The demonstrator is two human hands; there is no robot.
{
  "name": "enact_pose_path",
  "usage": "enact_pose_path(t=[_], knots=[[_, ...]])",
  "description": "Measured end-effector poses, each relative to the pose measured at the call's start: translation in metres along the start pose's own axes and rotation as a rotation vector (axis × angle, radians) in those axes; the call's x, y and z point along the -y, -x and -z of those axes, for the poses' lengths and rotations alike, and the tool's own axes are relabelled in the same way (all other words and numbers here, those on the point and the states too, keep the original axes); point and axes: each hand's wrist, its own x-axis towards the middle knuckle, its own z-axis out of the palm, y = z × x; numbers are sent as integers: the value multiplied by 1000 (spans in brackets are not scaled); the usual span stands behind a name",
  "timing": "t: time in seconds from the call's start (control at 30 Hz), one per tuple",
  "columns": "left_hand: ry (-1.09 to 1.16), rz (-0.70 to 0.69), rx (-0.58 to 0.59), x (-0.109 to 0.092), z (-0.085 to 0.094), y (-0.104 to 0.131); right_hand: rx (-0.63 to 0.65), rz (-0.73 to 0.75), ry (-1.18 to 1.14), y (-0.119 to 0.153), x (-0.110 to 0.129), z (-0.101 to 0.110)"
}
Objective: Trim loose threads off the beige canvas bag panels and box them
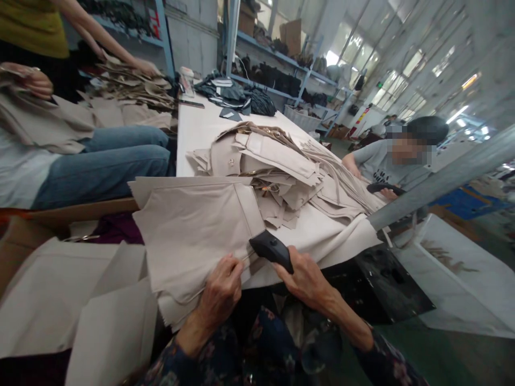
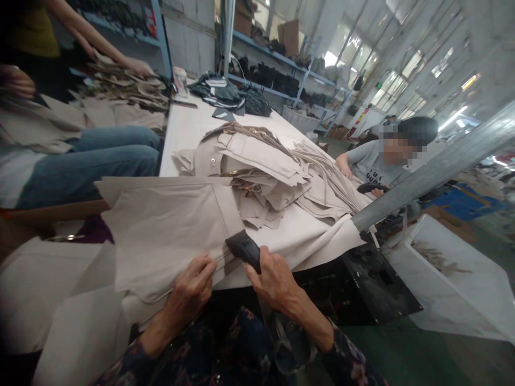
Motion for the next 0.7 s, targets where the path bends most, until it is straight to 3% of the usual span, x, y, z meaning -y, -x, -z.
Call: enact_pose_path(t=[0.2,0.3,0.43,0.57,0.7], knots=[[43,28,-5,1,-1,2,-53,-155,-70,8,-16,33],[45,25,-17,1,-2,2,-42,-137,-97,20,-15,41],[32,33,3,2,-3,1,26,-43,-81,24,-6,24],[30,62,46,1,-4,3,46,37,-45,9,-1,4],[58,98,121,-4,2,1,-52,33,-88,-13,1,13]])
